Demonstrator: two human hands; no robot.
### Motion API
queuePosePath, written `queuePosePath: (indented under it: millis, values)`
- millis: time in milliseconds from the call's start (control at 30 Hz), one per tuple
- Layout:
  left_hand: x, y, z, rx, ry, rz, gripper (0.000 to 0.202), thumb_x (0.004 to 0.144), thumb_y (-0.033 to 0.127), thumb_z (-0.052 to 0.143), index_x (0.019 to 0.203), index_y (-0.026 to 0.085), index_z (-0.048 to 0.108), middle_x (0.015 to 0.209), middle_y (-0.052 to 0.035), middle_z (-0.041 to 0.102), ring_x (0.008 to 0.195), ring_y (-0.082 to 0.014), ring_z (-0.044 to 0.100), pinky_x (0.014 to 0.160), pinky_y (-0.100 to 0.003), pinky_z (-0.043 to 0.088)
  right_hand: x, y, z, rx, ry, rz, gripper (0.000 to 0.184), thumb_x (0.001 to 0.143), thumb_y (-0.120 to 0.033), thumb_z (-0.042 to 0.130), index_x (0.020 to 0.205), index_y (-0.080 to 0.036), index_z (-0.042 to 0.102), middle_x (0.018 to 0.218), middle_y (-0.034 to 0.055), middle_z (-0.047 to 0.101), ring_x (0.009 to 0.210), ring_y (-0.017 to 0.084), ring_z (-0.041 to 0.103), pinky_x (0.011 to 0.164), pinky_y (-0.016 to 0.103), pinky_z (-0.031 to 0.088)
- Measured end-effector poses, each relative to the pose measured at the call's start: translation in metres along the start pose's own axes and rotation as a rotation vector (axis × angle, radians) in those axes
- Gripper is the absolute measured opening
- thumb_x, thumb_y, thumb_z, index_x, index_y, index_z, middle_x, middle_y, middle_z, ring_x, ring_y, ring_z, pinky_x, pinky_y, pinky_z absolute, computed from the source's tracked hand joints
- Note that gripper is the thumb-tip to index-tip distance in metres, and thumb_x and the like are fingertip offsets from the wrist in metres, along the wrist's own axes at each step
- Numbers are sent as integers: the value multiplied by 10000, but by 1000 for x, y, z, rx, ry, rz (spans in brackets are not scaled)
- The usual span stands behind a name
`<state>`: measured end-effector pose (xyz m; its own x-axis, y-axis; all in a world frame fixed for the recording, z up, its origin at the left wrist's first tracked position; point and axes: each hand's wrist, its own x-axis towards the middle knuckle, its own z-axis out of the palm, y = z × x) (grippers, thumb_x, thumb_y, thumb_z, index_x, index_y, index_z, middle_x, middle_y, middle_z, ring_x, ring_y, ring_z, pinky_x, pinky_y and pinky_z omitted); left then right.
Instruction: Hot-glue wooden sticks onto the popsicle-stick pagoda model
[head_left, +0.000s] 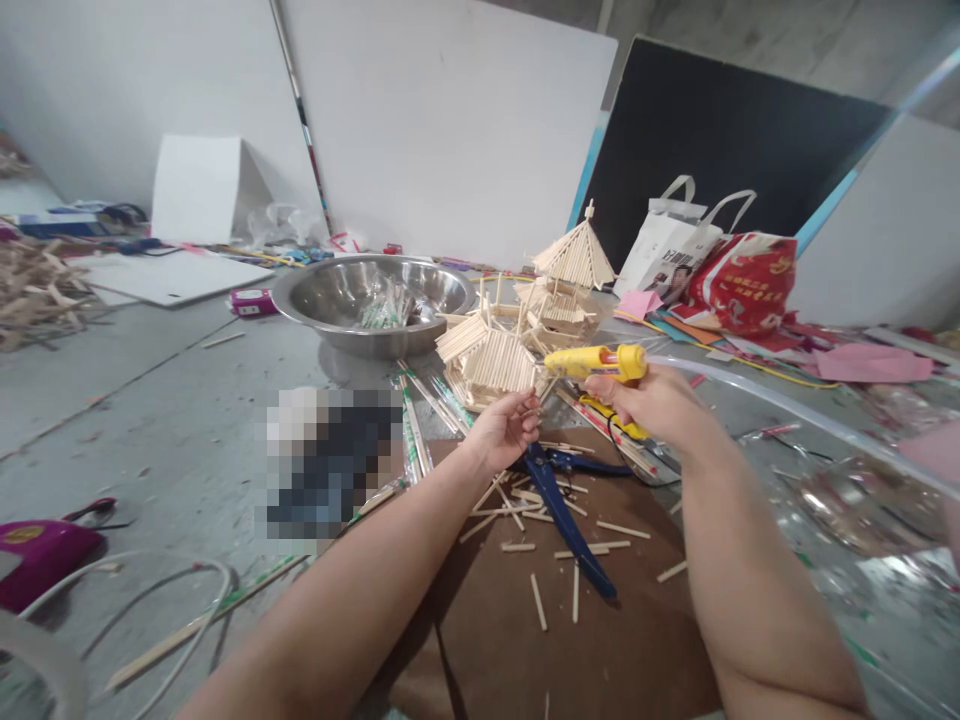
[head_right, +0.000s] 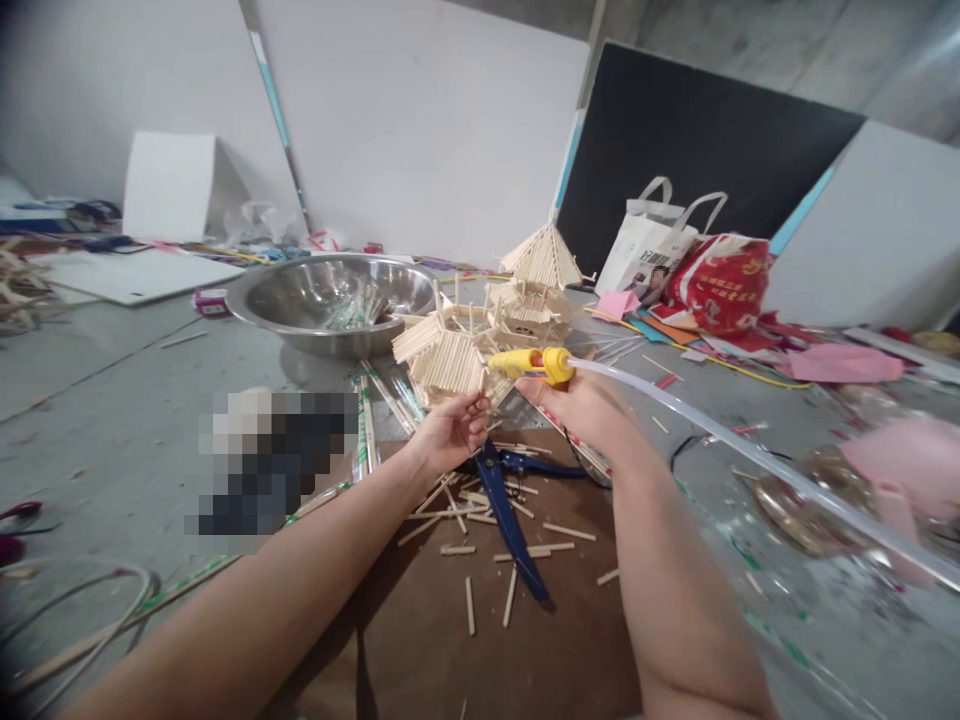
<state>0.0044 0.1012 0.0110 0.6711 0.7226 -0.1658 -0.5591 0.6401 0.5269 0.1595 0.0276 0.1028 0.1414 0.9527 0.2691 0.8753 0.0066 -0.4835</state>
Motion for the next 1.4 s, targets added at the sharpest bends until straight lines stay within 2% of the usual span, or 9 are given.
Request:
queuePosePath:
  millis: [233, 433, 600, 700, 800, 933, 1067, 1200, 1400]
  values:
    - [1, 4, -2, -21, -25, -31, 89, 672, 186, 478, 683, 112, 527, 583, -2, 543, 393, -54, 393, 367, -185, 327, 3, 11, 3, 23, 56, -55, 405, 677, -568, 440, 705, -209, 625, 431, -4, 514, 488, 154, 519, 436, 248, 343]
    - [-2, 3, 4, 86, 35, -84, 67, 687, 180, 531, 663, 126, 500, 566, 20, 522, 380, -32, 386, 343, -149, 293, 4, 14, 3, 90, 44, -63, 380, 684, -546, 457, 708, -204, 620, 403, -12, 490, 425, 130, 483, 426, 250, 353]
    - [-6, 1, 6, 266, 47, -67, 116, 670, 190, 573, 645, 132, 476, 567, 26, 511, 374, -29, 395, 340, -151, 284, 5, 28, -7, 150, 65, 87, 367, 655, -539, 498, 700, -189, 600, 425, -13, 506, 382, 105, 458, 378, 234, 346]
    - [-10, 1, 7, 449, -3, -74, 133, 657, 219, 587, 654, 132, 486, 555, 23, 509, 360, -35, 390, 327, -163, 263, 11, 44, -14, 281, 134, 159, 390, 640, -536, 520, 775, -176, 582, 490, -6, 529, 404, 101, 482, 352, 214, 352]
    - [-16, 4, 10, 664, -15, -73, 173, 650, 278, 592, 663, 132, 501, 554, 16, 516, 345, -36, 380, 314, -174, 240, 22, 66, -15, 417, 202, 297, 403, 599, -540, 562, 759, -170, 550, 528, -15, 520, 385, 93, 489, 307, 196, 343]
    - [-27, 13, 15, 971, 12, -60, 198, 658, 325, 558, 637, 138, 495, 542, 19, 507, 340, -38, 362, 321, -183, 225, 34, 96, -9, 608, 153, 521, 369, 598, -493, 598, 756, -166, 528, 503, -34, 515, 344, 74, 468, 302, 184, 352]
    - [-44, 29, 11, 1374, -45, -48, 211, 681, 355, 498, 628, 151, 491, 536, 34, 496, 356, -43, 344, 353, -192, 234, 31, 120, 4, 606, 166, 596, 332, 650, -466, 568, 735, -150, 514, 420, -53, 459, 315, 71, 443, 301, 182, 349]
    - [-63, 41, -1, 1732, -33, 23, 230, 693, 362, 452, 611, 157, 515, 479, 40, 468, 436, -75, 397, 442, -209, 285, 22, 136, 18, 582, 138, 653, 303, 676, -439, 554, 743, -146, 516, 447, -36, 494, 339, 76, 465, 329, 190, 376]
    - [-78, 44, -18, 2075, 54, 129, 233, 716, 336, 396, 675, 182, 565, 647, -14, 587, 605, -133, 500, 550, -236, 325, 18, 148, 36, 368, 109, 692, 315, 661, -455, 551, 716, -146, 525, 485, -19, 520, 420, 90, 501, 389, 197, 390]
